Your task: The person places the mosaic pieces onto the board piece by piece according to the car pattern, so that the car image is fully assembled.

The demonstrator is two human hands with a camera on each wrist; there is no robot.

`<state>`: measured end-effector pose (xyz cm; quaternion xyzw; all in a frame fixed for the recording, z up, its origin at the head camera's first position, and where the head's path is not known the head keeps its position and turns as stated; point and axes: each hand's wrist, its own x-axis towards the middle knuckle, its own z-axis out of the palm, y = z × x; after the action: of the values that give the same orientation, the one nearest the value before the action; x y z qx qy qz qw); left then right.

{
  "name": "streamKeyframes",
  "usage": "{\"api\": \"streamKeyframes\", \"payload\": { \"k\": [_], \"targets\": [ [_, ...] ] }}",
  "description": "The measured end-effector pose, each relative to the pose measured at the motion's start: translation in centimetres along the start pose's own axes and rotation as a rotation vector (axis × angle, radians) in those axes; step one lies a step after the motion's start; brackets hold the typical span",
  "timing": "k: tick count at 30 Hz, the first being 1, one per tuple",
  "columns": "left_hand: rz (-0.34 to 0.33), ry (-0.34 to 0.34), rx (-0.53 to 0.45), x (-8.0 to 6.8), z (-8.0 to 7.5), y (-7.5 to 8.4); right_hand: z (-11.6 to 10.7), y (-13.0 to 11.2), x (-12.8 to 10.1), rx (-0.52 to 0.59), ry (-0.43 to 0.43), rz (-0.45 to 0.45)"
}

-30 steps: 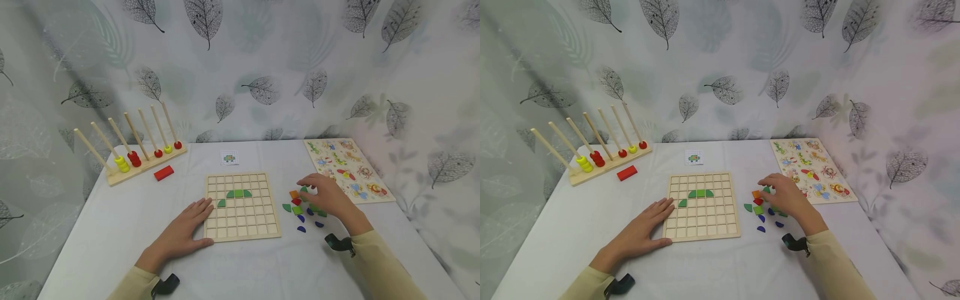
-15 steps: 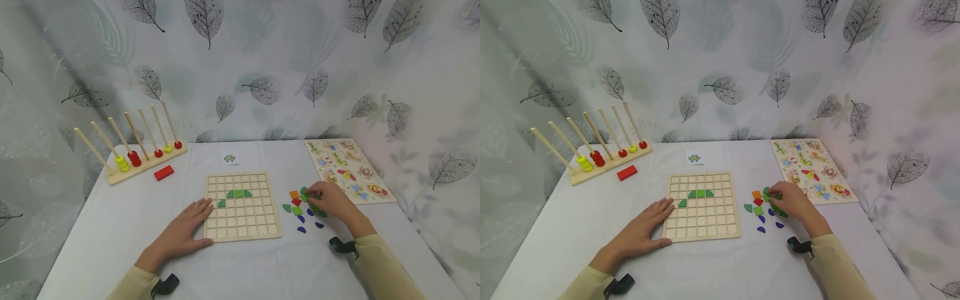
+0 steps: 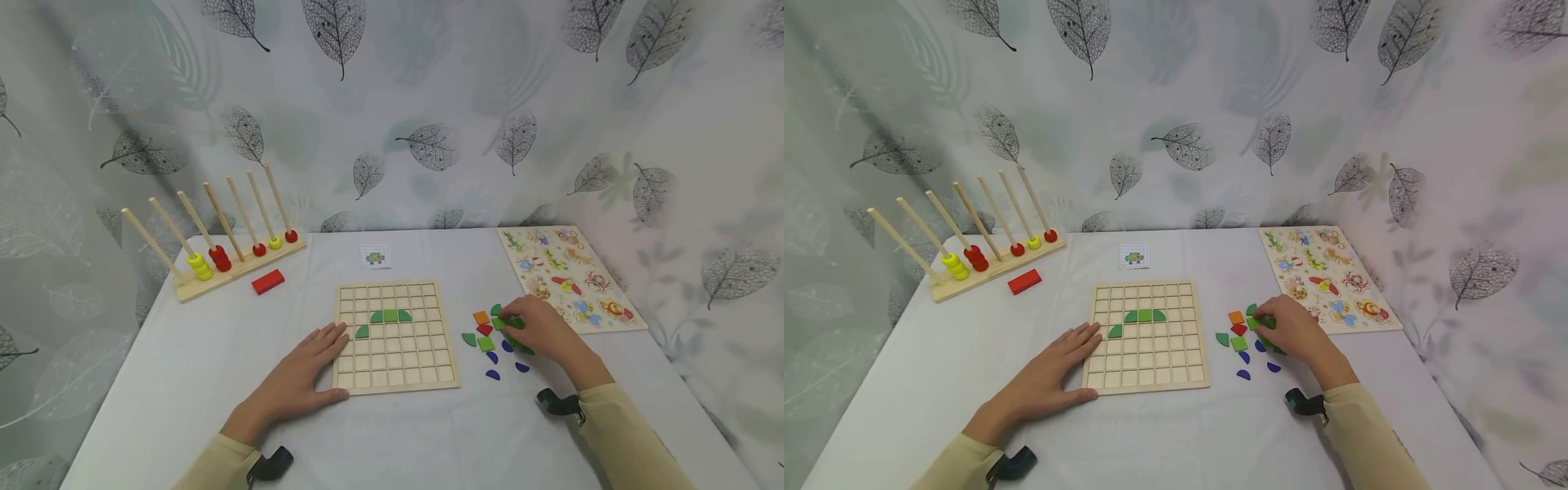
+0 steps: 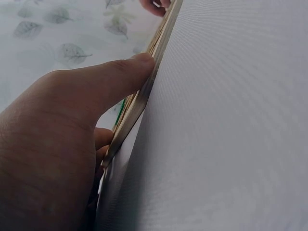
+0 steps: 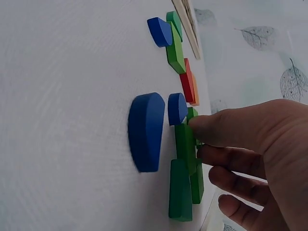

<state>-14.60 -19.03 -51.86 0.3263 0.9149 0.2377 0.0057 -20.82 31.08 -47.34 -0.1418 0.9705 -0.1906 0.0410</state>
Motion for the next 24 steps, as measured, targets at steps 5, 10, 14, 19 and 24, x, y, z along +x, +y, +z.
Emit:
{"api": "streamKeyframes", "payload": {
  "k": [5,10,14,19,24],
  "targets": [
    [0.006,0.01,-0.005,-0.03,0.14,-0.02,-0.05,0.05,-0.1,0.001,-0.007,-0.006],
    [0.026,0.028,0.01,-0.01,0.19,0.0,-0.14,0.07,0.03,-0.001,-0.022,0.0],
    [0.019,0.017,0.011,-0.05,-0.02,0.16,-0.15,0.02,0.11,-0.014,-0.023,-0.011],
    [0.001,-0.006,0.005,-0.04,-0.39,0.46,-0.07,0.09,0.1,-0.024,-0.017,-0.028],
    [0.002,-0.009,-0.004,0.03,-0.64,0.56,-0.4,0.01,0.01,0.001,-0.011,-0.027]
  ]
}}
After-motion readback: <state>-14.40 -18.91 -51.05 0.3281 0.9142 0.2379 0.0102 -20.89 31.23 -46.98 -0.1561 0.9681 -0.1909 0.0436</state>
